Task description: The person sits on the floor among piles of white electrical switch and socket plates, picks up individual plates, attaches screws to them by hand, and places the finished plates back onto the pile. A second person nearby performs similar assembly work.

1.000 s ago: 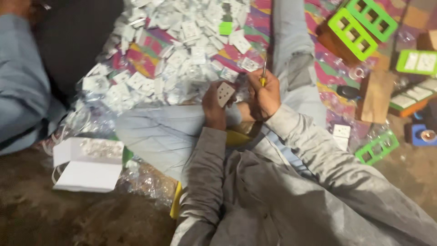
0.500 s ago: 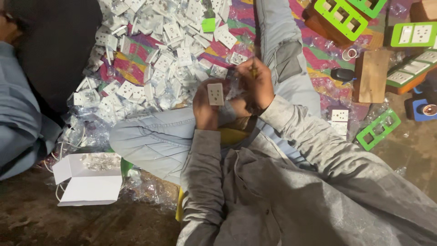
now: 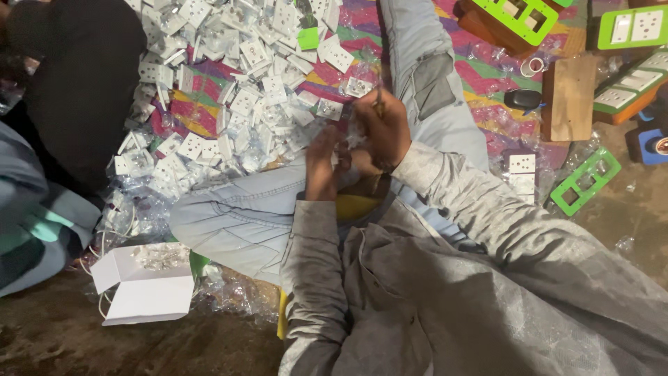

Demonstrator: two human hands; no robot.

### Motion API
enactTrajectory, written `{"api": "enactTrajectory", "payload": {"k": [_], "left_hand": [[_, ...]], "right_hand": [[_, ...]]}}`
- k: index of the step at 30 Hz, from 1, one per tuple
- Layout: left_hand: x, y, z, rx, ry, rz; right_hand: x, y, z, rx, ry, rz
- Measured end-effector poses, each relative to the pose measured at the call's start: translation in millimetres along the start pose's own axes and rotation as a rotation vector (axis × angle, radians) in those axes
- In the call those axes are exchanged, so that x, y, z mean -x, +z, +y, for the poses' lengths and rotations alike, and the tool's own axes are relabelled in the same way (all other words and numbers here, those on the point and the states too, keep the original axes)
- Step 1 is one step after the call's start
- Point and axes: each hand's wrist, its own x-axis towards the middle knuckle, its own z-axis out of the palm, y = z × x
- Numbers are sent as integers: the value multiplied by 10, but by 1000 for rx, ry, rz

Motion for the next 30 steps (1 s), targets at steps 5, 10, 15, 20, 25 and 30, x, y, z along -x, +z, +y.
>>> {"api": "enactTrajectory", "payload": {"k": [5, 10, 15, 20, 25, 30], "left_hand": [[65, 16, 44, 64, -86, -178], [83, -5, 76, 171, -174, -101], [46, -39, 58, 137, -190, -335], [111, 14, 124, 239, -172, -401], [212, 190, 276, 174, -158, -417], [226, 119, 271, 175, -124, -431]], "right_hand": [[-143, -132, 57, -104, 36, 175], [-137, -140, 36, -73, -9, 161], [-144, -169, -8, -159, 1, 290], [-200, -221, 25, -74, -84, 314], [-197, -219, 27, -81, -121, 368], [-318, -395, -62, -124, -182, 562]]}}
